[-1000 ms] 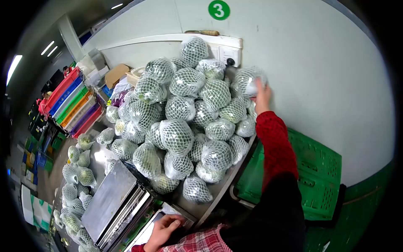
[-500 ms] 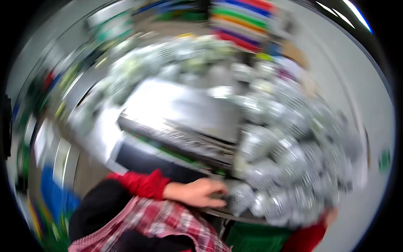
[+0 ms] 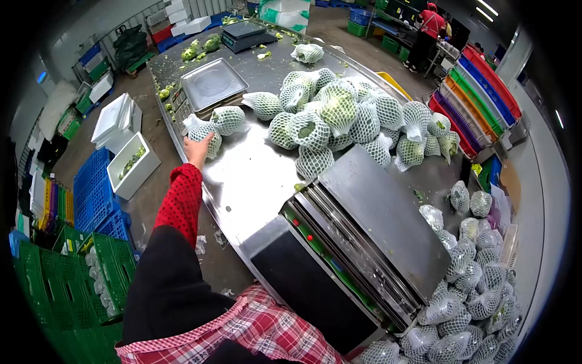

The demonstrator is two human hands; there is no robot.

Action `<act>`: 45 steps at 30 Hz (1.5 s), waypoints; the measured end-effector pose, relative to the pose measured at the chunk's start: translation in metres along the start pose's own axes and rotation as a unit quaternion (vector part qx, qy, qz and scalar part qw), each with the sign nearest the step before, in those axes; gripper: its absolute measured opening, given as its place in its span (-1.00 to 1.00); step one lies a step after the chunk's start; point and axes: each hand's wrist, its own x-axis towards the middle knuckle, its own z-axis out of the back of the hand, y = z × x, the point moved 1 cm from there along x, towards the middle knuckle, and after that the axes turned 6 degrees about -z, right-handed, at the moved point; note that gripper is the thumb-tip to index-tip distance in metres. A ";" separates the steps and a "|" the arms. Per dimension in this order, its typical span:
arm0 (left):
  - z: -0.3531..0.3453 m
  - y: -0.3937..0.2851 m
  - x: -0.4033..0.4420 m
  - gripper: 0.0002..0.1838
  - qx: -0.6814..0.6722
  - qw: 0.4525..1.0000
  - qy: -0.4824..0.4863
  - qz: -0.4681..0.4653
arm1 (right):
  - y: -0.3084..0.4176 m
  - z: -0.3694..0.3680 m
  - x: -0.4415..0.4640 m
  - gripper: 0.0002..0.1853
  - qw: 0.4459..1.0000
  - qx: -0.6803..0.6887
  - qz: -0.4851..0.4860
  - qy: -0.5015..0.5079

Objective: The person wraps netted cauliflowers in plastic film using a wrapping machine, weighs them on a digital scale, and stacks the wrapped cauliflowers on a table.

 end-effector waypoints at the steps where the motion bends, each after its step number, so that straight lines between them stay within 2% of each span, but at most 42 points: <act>1: 0.000 0.003 0.013 0.25 0.004 0.999 0.030 0.033 | 0.022 -0.001 -0.007 -0.47 0.995 0.060 -0.047 0.064; 2: 0.000 0.009 0.024 0.25 -0.093 0.981 0.130 0.114 | 0.020 -0.011 -0.001 -0.47 0.996 0.052 -0.041 0.059; 3: 0.012 0.001 0.030 0.25 -0.186 0.937 0.223 0.192 | 0.004 -0.040 0.017 -0.49 0.990 0.073 -0.034 0.118; 5: 0.014 0.004 0.020 0.20 -0.205 0.934 0.222 0.189 | -0.023 -0.082 0.041 -0.53 0.964 0.114 -0.020 0.237; 7: -0.014 0.039 0.024 0.05 -0.357 0.922 0.128 0.081 | 0.041 -0.088 -0.017 -0.57 0.955 0.100 0.114 0.256; 8: -0.025 0.056 0.024 -0.09 -0.321 0.944 0.065 0.041 | 0.087 -0.086 -0.059 -0.58 0.941 0.140 0.079 0.298; 9: -0.028 0.066 0.017 -0.16 -0.330 0.944 0.029 0.000 | 0.124 -0.084 -0.094 -0.58 0.924 0.179 0.041 0.336; 11: 0.004 0.035 -0.014 -0.17 -0.291 0.953 0.056 -0.059 | 0.137 -0.099 -0.131 -0.58 0.889 0.204 0.055 0.406; 13: 0.031 -0.007 -0.052 -0.20 -0.349 0.929 0.107 -0.066 | 0.176 -0.108 -0.167 -0.57 0.841 0.208 0.027 0.498; 14: 0.033 -0.016 -0.063 -0.22 -0.299 0.933 0.108 -0.169 | 0.188 -0.119 -0.181 -0.58 0.812 0.235 0.009 0.534; 15: 0.054 -0.057 -0.088 -0.19 -0.298 0.915 0.136 -0.233 | 0.194 -0.138 -0.189 -0.58 0.799 0.228 0.096 0.548; 16: 0.064 -0.091 -0.115 -0.15 -0.361 0.869 0.177 -0.290 | 0.224 -0.144 -0.206 -0.54 0.764 0.285 0.044 0.578; 17: 0.069 -0.122 -0.140 -0.10 -0.423 0.810 0.221 -0.341 | 0.250 -0.153 -0.213 -0.49 0.692 0.314 -0.036 0.649; 19: 0.068 -0.181 -0.195 -0.01 -0.464 0.690 0.243 -0.499 | 0.300 -0.170 -0.214 -0.36 0.615 0.359 0.023 0.702; 21: 0.057 -0.239 -0.251 0.07 -0.467 0.566 0.228 -0.641 | 0.318 -0.197 -0.208 -0.24 0.534 0.433 -0.050 0.724; 22: 0.057 -0.258 -0.285 0.05 -0.451 0.535 0.241 -0.672 | 0.320 -0.199 -0.203 -0.24 0.502 0.481 -0.046 0.717; 23: 0.058 -0.274 -0.317 0.03 -0.432 0.507 0.249 -0.703 | 0.310 -0.217 -0.196 -0.25 0.634 0.442 0.089 0.628; 25: 0.056 -0.288 -0.363 -0.05 -0.377 0.506 0.318 -0.708 | 0.284 -0.210 -0.185 -0.25 0.707 0.424 0.104 0.556; 27: 0.039 -0.276 -0.393 -0.06 -0.333 0.501 0.357 -0.715 | 0.238 -0.231 -0.183 -0.21 0.800 0.326 0.185 0.469; 28: 0.048 -0.278 -0.400 -0.08 -0.334 0.511 0.367 -0.701 | 0.237 -0.221 -0.177 -0.18 0.823 0.295 0.233 0.426; 31: 0.057 -0.274 -0.403 -0.10 -0.325 0.531 0.398 -0.674 | 0.248 -0.197 -0.166 -0.32 0.820 0.317 0.294 0.376; 32: 0.057 -0.272 -0.398 -0.10 -0.324 0.541 0.413 -0.657 | 0.247 -0.194 -0.167 -0.32 0.818 0.326 0.288 0.377; 34: 0.051 -0.266 -0.391 -0.09 -0.316 0.532 0.396 -0.678 | 0.238 -0.185 -0.172 -0.40 0.802 0.311 0.383 0.336; 35: 0.047 -0.267 -0.389 -0.08 -0.322 0.521 0.379 -0.694 | 0.229 -0.186 -0.176 -0.43 0.797 0.300 0.402 0.336; 37: 0.063 -0.270 -0.383 -0.04 -0.303 0.524 0.418 -0.677 | 0.221 -0.182 -0.175 -0.45 0.776 0.309 0.399 0.377; 39: 0.079 -0.276 -0.375 -0.03 -0.188 0.557 0.494 -0.641 | 0.224 -0.184 -0.174 -0.45 0.769 0.330 0.374 0.400; 41: 0.071 -0.277 -0.372 -0.01 -0.231 0.563 0.442 -0.659 | 0.229 -0.193 -0.173 -0.43 0.798 0.399 0.159 0.422; 43: 0.051 -0.274 -0.381 -0.03 -0.287 0.535 0.605 -0.515 | 0.230 -0.206 -0.171 -0.36 0.801 0.364 0.121 0.459; 44: 0.043 -0.273 -0.387 -0.10 -0.332 0.526 0.666 -0.413 | 0.232 -0.207 -0.173 -0.35 0.780 0.371 0.094 0.495; 45: 0.041 -0.280 -0.388 -0.10 -0.335 0.525 0.662 -0.417 | 0.238 -0.210 -0.171 -0.34 0.757 0.380 0.072 0.526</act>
